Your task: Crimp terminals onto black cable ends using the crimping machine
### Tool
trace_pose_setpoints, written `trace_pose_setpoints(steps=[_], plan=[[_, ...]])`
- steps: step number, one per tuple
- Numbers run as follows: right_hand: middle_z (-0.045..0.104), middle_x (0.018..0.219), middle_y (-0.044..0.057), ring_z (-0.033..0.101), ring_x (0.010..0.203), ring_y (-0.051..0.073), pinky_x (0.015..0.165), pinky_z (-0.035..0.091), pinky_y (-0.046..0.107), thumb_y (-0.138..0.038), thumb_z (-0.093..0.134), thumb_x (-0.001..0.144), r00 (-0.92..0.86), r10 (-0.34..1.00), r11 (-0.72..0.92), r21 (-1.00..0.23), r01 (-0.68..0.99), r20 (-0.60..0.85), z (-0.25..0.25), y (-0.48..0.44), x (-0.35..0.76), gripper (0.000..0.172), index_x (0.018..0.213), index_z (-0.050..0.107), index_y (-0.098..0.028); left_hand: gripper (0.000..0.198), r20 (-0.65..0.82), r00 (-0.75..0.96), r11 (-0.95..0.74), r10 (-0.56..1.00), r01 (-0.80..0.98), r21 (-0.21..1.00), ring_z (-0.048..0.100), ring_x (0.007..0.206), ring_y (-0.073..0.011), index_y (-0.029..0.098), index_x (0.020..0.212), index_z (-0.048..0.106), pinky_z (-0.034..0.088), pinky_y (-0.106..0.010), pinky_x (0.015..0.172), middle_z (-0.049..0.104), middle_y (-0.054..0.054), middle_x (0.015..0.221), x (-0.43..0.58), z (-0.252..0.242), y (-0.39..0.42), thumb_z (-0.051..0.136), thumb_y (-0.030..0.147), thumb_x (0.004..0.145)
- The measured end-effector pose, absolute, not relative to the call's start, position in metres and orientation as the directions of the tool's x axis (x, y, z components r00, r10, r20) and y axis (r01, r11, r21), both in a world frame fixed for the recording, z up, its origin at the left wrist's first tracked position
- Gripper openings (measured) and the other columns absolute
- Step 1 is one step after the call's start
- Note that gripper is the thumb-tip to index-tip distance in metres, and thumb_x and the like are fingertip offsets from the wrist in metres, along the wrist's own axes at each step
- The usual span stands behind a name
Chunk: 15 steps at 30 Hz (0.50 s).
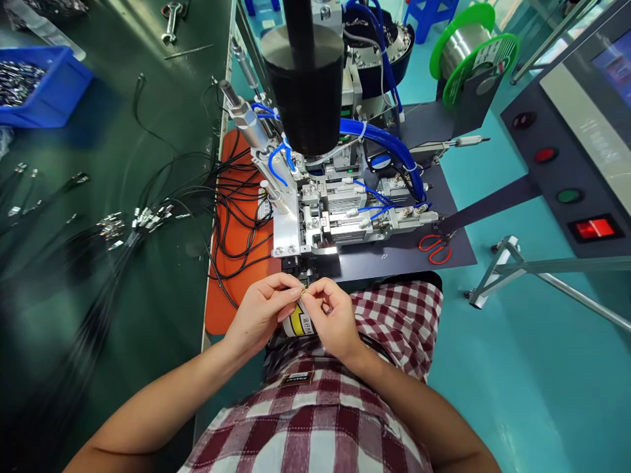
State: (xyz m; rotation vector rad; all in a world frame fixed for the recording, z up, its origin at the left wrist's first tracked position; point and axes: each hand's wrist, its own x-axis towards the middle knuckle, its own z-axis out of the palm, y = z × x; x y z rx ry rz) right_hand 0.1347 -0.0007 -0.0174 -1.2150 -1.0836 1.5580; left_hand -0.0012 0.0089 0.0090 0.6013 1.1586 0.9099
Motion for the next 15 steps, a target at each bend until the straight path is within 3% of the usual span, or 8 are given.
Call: trace_pose_setpoints(steps=[10, 15], plan=[[0.055, 0.073, 0.000, 0.047, 0.059, 0.012, 0.054, 0.039, 0.024, -0.031, 0.061, 0.084, -0.180, 0.958, -0.229, -0.973, -0.020, -0.222, -0.008, 0.015, 0.153, 0.012, 0.085, 0.062, -0.018, 0.023, -0.512, 0.111, 0.524, 0.852, -0.214, 0.825, 0.021, 0.041, -0.0027, 0.014, 0.074, 0.060, 0.014, -0.018, 0.042, 0.031, 0.010, 0.042, -0.002, 0.014, 0.012, 0.072, 0.034, 0.075], [0.053, 0.069, -0.001, 0.043, 0.056, 0.010, 0.052, 0.035, 0.024, -0.028, 0.063, 0.083, -0.182, 0.962, -0.213, -0.977, -0.021, -0.205, -0.007, 0.019, 0.150, 0.013, 0.075, 0.058, -0.018, 0.023, -0.509, 0.144, 0.528, 0.849, -0.189, 0.828, 0.022, 0.042, -0.0027, 0.014, 0.075, 0.059, 0.013, -0.018, 0.043, 0.032, 0.010, 0.044, -0.003, 0.014, 0.012, 0.071, 0.033, 0.076]])
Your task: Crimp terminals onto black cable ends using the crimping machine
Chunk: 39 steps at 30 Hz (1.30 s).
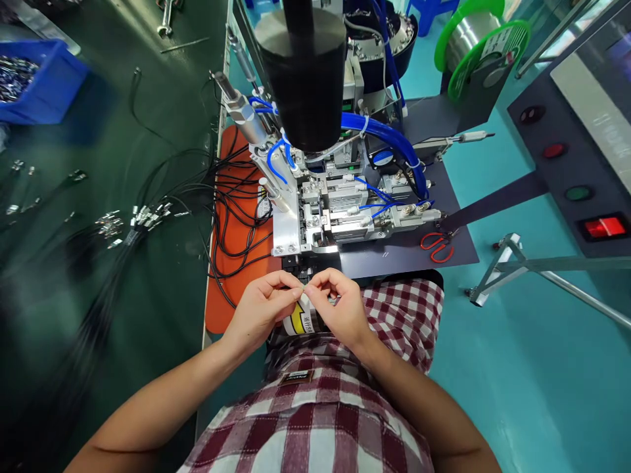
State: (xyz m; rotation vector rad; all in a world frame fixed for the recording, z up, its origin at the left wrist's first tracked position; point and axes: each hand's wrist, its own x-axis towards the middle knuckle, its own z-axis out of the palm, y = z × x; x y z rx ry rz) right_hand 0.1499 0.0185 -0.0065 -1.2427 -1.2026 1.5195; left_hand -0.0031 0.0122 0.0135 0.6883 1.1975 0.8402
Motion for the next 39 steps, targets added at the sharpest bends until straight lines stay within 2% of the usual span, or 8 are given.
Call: trace_pose_setpoints(steps=[7, 16, 24, 30, 39], plan=[[0.048, 0.068, -0.003, 0.040, 0.053, 0.009, 0.050, 0.033, 0.023, -0.030, 0.058, 0.086, -0.182, 0.961, -0.220, -0.974, -0.054, -0.207, -0.012, 0.012, 0.145, 0.016, 0.076, 0.054, -0.019, 0.021, -0.506, 0.148, 0.527, 0.850, -0.192, 0.828, 0.024, 0.042, -0.0032, 0.014, 0.076, 0.060, 0.015, -0.018, 0.043, 0.032, 0.009, 0.044, -0.004, 0.011, 0.011, 0.069, 0.032, 0.077], [0.052, 0.066, -0.002, 0.041, 0.055, 0.010, 0.051, 0.034, 0.024, -0.035, 0.066, 0.080, -0.230, 0.922, -0.332, -0.942, -0.058, -0.311, -0.010, 0.022, 0.154, 0.018, 0.078, 0.061, -0.018, 0.025, -0.526, 0.141, 0.545, 0.839, -0.194, 0.816, 0.024, 0.041, -0.0029, 0.014, 0.074, 0.059, 0.016, -0.017, 0.042, 0.034, 0.009, 0.043, -0.002, 0.011, 0.013, 0.071, 0.036, 0.075], [0.049, 0.059, -0.004, 0.038, 0.048, 0.008, 0.046, 0.028, 0.023, -0.038, 0.070, 0.075, -0.327, 0.869, -0.438, -0.884, -0.163, -0.370, -0.014, 0.026, 0.154, 0.023, 0.073, 0.062, -0.017, 0.025, -0.517, 0.142, 0.536, 0.844, -0.224, 0.814, 0.024, 0.041, -0.0029, 0.014, 0.074, 0.059, 0.016, -0.017, 0.042, 0.033, 0.009, 0.043, -0.004, 0.010, 0.012, 0.072, 0.035, 0.074], [0.044, 0.053, -0.007, 0.036, 0.047, 0.008, 0.047, 0.028, 0.022, -0.039, 0.065, 0.082, -0.410, 0.845, -0.437, -0.886, -0.158, -0.343, -0.007, 0.026, 0.156, 0.024, 0.078, 0.058, -0.017, 0.023, -0.499, 0.177, 0.528, 0.848, -0.218, 0.821, 0.024, 0.042, -0.0027, 0.014, 0.075, 0.060, 0.017, -0.017, 0.042, 0.033, 0.009, 0.044, -0.006, 0.010, 0.013, 0.071, 0.033, 0.076], [0.044, 0.054, -0.007, 0.037, 0.046, 0.008, 0.046, 0.029, 0.022, -0.042, 0.061, 0.085, -0.435, 0.840, -0.429, -0.889, -0.163, -0.326, -0.010, 0.022, 0.157, 0.025, 0.082, 0.056, -0.018, 0.024, -0.495, 0.212, 0.533, 0.843, -0.194, 0.824, 0.028, 0.041, -0.0033, 0.014, 0.077, 0.061, 0.019, -0.018, 0.042, 0.037, 0.008, 0.045, -0.008, 0.010, 0.012, 0.072, 0.034, 0.075]])
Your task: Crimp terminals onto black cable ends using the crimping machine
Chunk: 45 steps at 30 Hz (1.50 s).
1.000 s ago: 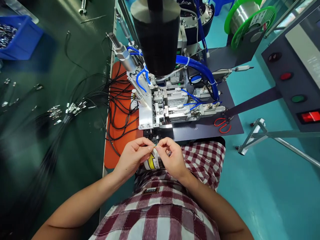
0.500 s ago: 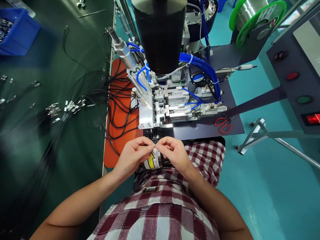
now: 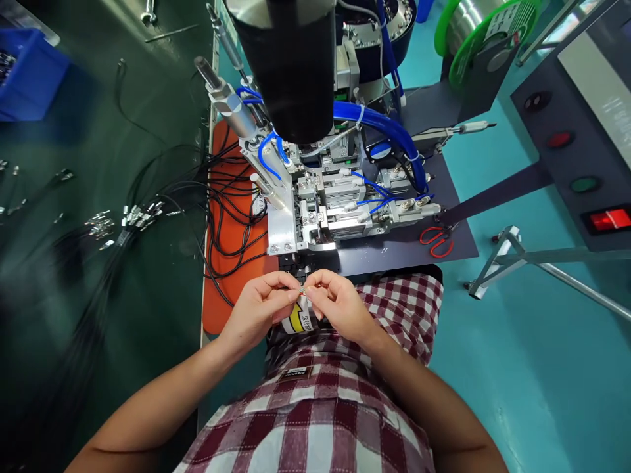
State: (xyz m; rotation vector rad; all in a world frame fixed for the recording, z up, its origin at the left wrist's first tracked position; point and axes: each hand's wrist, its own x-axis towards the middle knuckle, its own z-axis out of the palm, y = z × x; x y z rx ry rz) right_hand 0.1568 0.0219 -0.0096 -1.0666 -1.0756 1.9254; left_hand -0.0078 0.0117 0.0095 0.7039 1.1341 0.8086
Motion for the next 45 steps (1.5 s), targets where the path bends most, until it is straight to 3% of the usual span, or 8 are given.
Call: trace_pose_setpoints(steps=[4, 8, 14, 22, 31, 41, 45], plan=[[0.042, 0.052, -0.008, 0.035, 0.045, 0.008, 0.045, 0.028, 0.022, -0.041, 0.059, 0.086, -0.362, 0.862, -0.431, -0.888, -0.159, -0.354, -0.009, 0.012, 0.150, 0.024, 0.081, 0.054, -0.019, 0.021, -0.479, 0.184, 0.511, 0.858, -0.219, 0.831, 0.026, 0.042, -0.0036, 0.015, 0.078, 0.061, 0.017, -0.019, 0.044, 0.035, 0.009, 0.044, -0.006, 0.008, 0.010, 0.070, 0.034, 0.077], [0.046, 0.060, -0.005, 0.040, 0.051, 0.009, 0.047, 0.031, 0.022, -0.036, 0.059, 0.086, -0.218, 0.933, -0.310, -0.948, -0.078, -0.287, -0.006, 0.004, 0.148, 0.020, 0.078, 0.055, -0.019, 0.019, -0.483, 0.172, 0.511, 0.859, -0.225, 0.830, 0.025, 0.042, -0.0036, 0.015, 0.079, 0.061, 0.017, -0.019, 0.045, 0.033, 0.009, 0.043, -0.005, 0.008, 0.009, 0.069, 0.032, 0.079], [0.052, 0.063, -0.002, 0.041, 0.052, 0.010, 0.050, 0.033, 0.024, -0.037, 0.060, 0.086, -0.319, 0.906, -0.342, -0.926, -0.162, -0.278, -0.010, 0.022, 0.163, 0.023, 0.073, 0.060, -0.017, 0.019, -0.480, 0.205, 0.517, 0.853, -0.200, 0.832, 0.024, 0.043, -0.0033, 0.014, 0.078, 0.061, 0.015, -0.019, 0.044, 0.033, 0.009, 0.044, -0.006, 0.009, 0.009, 0.069, 0.031, 0.079], [0.047, 0.057, -0.005, 0.035, 0.047, 0.006, 0.045, 0.026, 0.022, -0.036, 0.070, 0.079, -0.410, 0.854, -0.448, -0.854, -0.265, -0.321, -0.018, 0.029, 0.160, 0.021, 0.076, 0.063, -0.016, 0.020, -0.465, 0.241, 0.515, 0.852, -0.227, 0.827, 0.023, 0.043, -0.0027, 0.013, 0.078, 0.060, 0.016, -0.019, 0.043, 0.032, 0.009, 0.046, -0.007, 0.008, 0.009, 0.070, 0.030, 0.079], [0.049, 0.057, -0.005, 0.037, 0.044, 0.006, 0.044, 0.028, 0.022, -0.034, 0.065, 0.083, -0.339, 0.904, -0.345, -0.914, -0.215, -0.262, -0.017, 0.020, 0.157, 0.020, 0.076, 0.060, -0.017, 0.018, -0.465, 0.234, 0.513, 0.854, -0.226, 0.828, 0.025, 0.043, -0.0026, 0.013, 0.079, 0.062, 0.018, -0.018, 0.043, 0.035, 0.009, 0.046, -0.008, 0.006, 0.011, 0.070, 0.029, 0.079], [0.031, 0.051, -0.011, 0.022, 0.041, 0.005, 0.040, 0.014, 0.020, -0.043, 0.058, 0.087, -0.657, 0.702, -0.504, -0.844, -0.184, -0.276, -0.023, 0.033, 0.168, 0.027, 0.082, 0.052, -0.017, 0.020, -0.504, 0.417, 0.619, 0.757, -0.208, 0.758, 0.028, 0.039, -0.0022, 0.012, 0.075, 0.061, 0.019, -0.017, 0.040, 0.038, 0.009, 0.044, -0.013, 0.006, 0.013, 0.074, 0.028, 0.073], [0.036, 0.057, -0.008, 0.025, 0.046, 0.005, 0.043, 0.018, 0.021, -0.043, 0.057, 0.088, -0.748, 0.624, -0.469, -0.874, -0.128, -0.226, -0.020, 0.041, 0.176, 0.027, 0.083, 0.052, -0.016, 0.021, -0.541, 0.475, 0.664, 0.694, -0.133, 0.736, 0.025, 0.038, -0.0021, 0.013, 0.075, 0.061, 0.018, -0.017, 0.039, 0.036, 0.010, 0.042, -0.013, 0.006, 0.013, 0.074, 0.029, 0.072]])
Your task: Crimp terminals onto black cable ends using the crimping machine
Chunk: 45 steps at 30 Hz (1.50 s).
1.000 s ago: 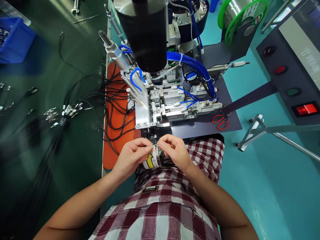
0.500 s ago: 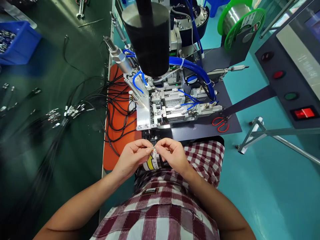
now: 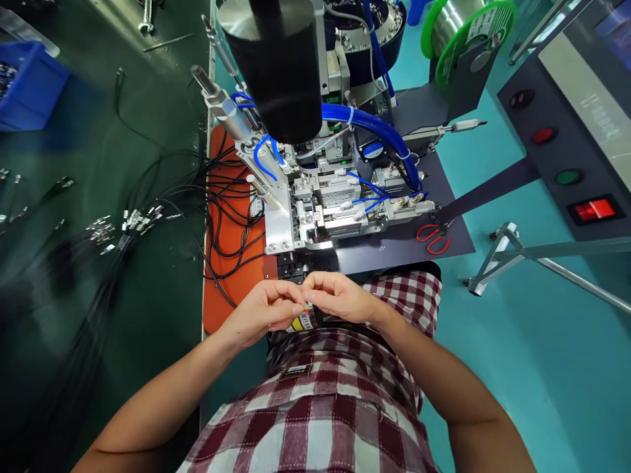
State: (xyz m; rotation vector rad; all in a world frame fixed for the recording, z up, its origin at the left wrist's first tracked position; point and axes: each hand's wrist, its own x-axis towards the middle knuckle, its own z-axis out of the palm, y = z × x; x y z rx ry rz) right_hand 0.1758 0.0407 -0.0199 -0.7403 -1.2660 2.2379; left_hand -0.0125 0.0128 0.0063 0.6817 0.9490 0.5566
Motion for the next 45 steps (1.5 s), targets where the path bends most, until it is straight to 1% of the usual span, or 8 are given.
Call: trace_pose_setpoints(steps=[3, 5, 10, 15, 23, 29, 36, 45], plan=[[0.043, 0.065, -0.005, 0.031, 0.052, 0.006, 0.047, 0.025, 0.021, -0.041, 0.056, 0.089, -0.779, 0.600, -0.399, -0.913, -0.091, -0.184, -0.016, 0.046, 0.180, 0.026, 0.082, 0.053, -0.016, 0.022, -0.551, 0.439, 0.647, 0.709, -0.094, 0.757, 0.024, 0.038, -0.0019, 0.013, 0.073, 0.060, 0.018, -0.017, 0.040, 0.034, 0.010, 0.042, -0.011, 0.008, 0.012, 0.073, 0.030, 0.073], [0.044, 0.066, -0.005, 0.032, 0.051, 0.006, 0.046, 0.025, 0.021, -0.039, 0.055, 0.090, -0.747, 0.634, -0.366, -0.928, -0.062, -0.200, -0.013, 0.048, 0.180, 0.025, 0.081, 0.054, -0.016, 0.022, -0.540, 0.378, 0.611, 0.752, -0.092, 0.786, 0.024, 0.039, -0.0020, 0.013, 0.073, 0.060, 0.018, -0.017, 0.040, 0.033, 0.010, 0.042, -0.009, 0.009, 0.011, 0.073, 0.031, 0.074], [0.047, 0.066, -0.004, 0.037, 0.048, 0.006, 0.045, 0.029, 0.022, -0.034, 0.056, 0.088, -0.486, 0.840, -0.284, -0.959, -0.017, -0.240, -0.009, 0.036, 0.173, 0.018, 0.085, 0.056, -0.016, 0.023, -0.525, 0.242, 0.566, 0.816, -0.148, 0.811, 0.023, 0.040, -0.0019, 0.012, 0.074, 0.060, 0.016, -0.017, 0.040, 0.034, 0.010, 0.044, -0.008, 0.009, 0.013, 0.072, 0.032, 0.075], [0.049, 0.064, -0.003, 0.041, 0.054, 0.009, 0.051, 0.033, 0.023, -0.028, 0.063, 0.081, -0.301, 0.927, -0.226, -0.974, 0.031, -0.225, -0.007, 0.021, 0.159, 0.012, 0.081, 0.058, -0.016, 0.022, -0.509, 0.206, 0.541, 0.836, -0.149, 0.828, 0.023, 0.041, -0.0021, 0.013, 0.075, 0.060, 0.016, -0.016, 0.041, 0.032, 0.010, 0.044, -0.009, 0.009, 0.013, 0.070, 0.032, 0.077], [0.045, 0.054, -0.007, 0.037, 0.043, 0.007, 0.044, 0.029, 0.021, -0.031, 0.061, 0.081, -0.287, 0.887, -0.397, -0.915, -0.071, -0.363, -0.008, 0.018, 0.148, 0.015, 0.079, 0.055, -0.018, 0.019, -0.463, 0.169, 0.489, 0.870, -0.170, 0.856, 0.023, 0.041, -0.0026, 0.014, 0.078, 0.058, 0.017, -0.016, 0.041, 0.033, 0.010, 0.044, -0.008, 0.005, 0.010, 0.068, 0.031, 0.080], [0.050, 0.056, -0.005, 0.044, 0.046, 0.009, 0.045, 0.033, 0.023, -0.031, 0.065, 0.079, -0.216, 0.917, -0.351, -0.936, -0.035, -0.336, -0.008, 0.016, 0.148, 0.014, 0.080, 0.060, -0.018, 0.021, -0.475, 0.184, 0.502, 0.861, -0.149, 0.852, 0.023, 0.040, -0.0028, 0.015, 0.078, 0.058, 0.017, -0.016, 0.040, 0.032, 0.010, 0.043, -0.008, 0.005, 0.010, 0.068, 0.033, 0.080], [0.049, 0.055, -0.005, 0.043, 0.046, 0.009, 0.045, 0.032, 0.023, -0.027, 0.064, 0.079, -0.196, 0.933, -0.307, -0.952, 0.001, -0.301, -0.008, 0.018, 0.149, 0.010, 0.076, 0.059, -0.018, 0.020, -0.478, 0.215, 0.511, 0.851, -0.136, 0.849, 0.024, 0.041, -0.0028, 0.014, 0.078, 0.058, 0.017, -0.016, 0.040, 0.034, 0.010, 0.044, -0.008, 0.004, 0.010, 0.067, 0.032, 0.081], [0.046, 0.051, -0.008, 0.038, 0.042, 0.007, 0.043, 0.029, 0.022, -0.037, 0.064, 0.080, -0.256, 0.881, -0.446, -0.880, -0.166, -0.398, -0.016, 0.013, 0.143, 0.021, 0.080, 0.055, -0.018, 0.021, -0.466, 0.155, 0.487, 0.871, -0.164, 0.858, 0.024, 0.040, -0.0026, 0.015, 0.077, 0.057, 0.017, -0.016, 0.041, 0.033, 0.010, 0.044, -0.006, 0.001, 0.010, 0.067, 0.033, 0.080]])
